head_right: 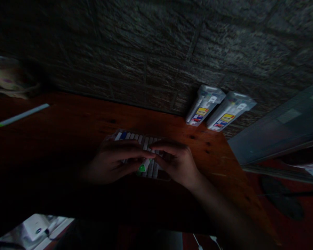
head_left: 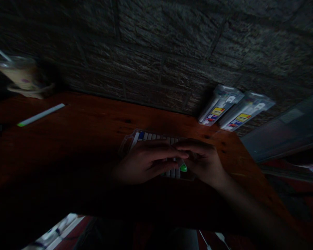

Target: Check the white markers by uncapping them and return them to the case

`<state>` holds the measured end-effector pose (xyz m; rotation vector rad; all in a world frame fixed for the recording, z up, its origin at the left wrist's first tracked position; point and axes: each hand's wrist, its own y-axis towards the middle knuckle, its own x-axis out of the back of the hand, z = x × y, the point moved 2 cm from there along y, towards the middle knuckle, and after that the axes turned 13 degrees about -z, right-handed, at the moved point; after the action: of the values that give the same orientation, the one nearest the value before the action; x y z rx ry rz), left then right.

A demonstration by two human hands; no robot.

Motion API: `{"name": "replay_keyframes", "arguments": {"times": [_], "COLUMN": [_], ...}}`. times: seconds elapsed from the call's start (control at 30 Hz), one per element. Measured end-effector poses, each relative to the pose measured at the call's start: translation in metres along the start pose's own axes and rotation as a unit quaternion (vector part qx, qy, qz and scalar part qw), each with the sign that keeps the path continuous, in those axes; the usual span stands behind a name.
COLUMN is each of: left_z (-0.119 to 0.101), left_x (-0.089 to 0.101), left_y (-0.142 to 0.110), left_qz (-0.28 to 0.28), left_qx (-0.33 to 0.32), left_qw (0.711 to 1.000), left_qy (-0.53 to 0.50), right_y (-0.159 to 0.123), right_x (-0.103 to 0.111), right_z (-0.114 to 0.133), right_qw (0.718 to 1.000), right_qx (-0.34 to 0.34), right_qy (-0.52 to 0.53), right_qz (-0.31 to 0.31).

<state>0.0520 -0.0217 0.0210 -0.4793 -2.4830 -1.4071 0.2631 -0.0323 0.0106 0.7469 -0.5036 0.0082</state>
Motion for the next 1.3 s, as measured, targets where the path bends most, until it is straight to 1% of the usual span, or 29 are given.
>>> {"name": "replay_keyframes", "arguments": {"times": [0.2, 0.43, 0.5, 0.57, 0.63, 0.77, 0.8, 0.87, 0.97, 1.07, 1.13, 1.2, 1.3], "left_z": [-0.001, 0.001, 0.003, 0.006, 0.011, 0.025, 0.028, 0.034, 0.041, 0.040, 0.035, 0.027, 0.018], "left_x": [0.000, 0.002, 0.004, 0.006, 0.009, 0.012, 0.012, 0.011, 0.008, 0.004, 0.000, -0.005, -0.011], "left_y": [0.002, -0.001, -0.002, -0.002, -0.001, 0.003, 0.004, 0.005, 0.002, 0.000, 0.001, 0.004, 0.007], "left_qz": [0.002, 0.000, -0.014, -0.042, -0.075, -0.125, -0.126, -0.107, -0.044, 0.003, 0.009, 0.011, 0.016], "left_qx": [-0.007, 0.011, 0.023, 0.033, 0.058, 0.157, 0.175, 0.190, 0.176, 0.123, 0.073, 0.031, -0.001], "left_qw": [1.000, 1.000, 0.999, 0.998, 0.995, 0.980, 0.976, 0.976, 0.983, 0.989, 0.992, 0.993, 0.992], "left_qy": [-0.003, 0.012, 0.025, 0.039, 0.041, -0.003, -0.016, -0.027, 0.022, 0.085, 0.103, 0.114, 0.128], "right_y": [0.001, 0.003, 0.003, 0.003, 0.002, 0.004, 0.005, 0.008, 0.011, 0.009, 0.005, 0.002, 0.000], "right_x": [0.000, 0.001, 0.002, 0.003, 0.004, 0.011, 0.013, 0.017, 0.020, 0.018, 0.016, 0.013, 0.009], "right_z": [0.001, 0.003, 0.002, 0.000, -0.003, -0.007, -0.006, -0.003, 0.007, 0.017, 0.023, 0.028, 0.038], "right_qw": [1.000, 1.000, 1.000, 0.999, 0.998, 0.993, 0.990, 0.986, 0.983, 0.985, 0.985, 0.988, 0.989], "right_qx": [0.003, -0.003, -0.003, -0.008, -0.030, -0.086, -0.097, -0.114, -0.108, -0.063, -0.034, 0.003, 0.085], "right_qy": [0.005, -0.010, -0.025, -0.040, -0.049, -0.019, -0.006, 0.019, 0.031, 0.029, 0.030, 0.035, 0.040], "right_qz": [-0.002, 0.001, -0.002, -0.010, -0.026, -0.084, -0.100, -0.123, -0.143, -0.160, -0.164, -0.153, -0.115]}}
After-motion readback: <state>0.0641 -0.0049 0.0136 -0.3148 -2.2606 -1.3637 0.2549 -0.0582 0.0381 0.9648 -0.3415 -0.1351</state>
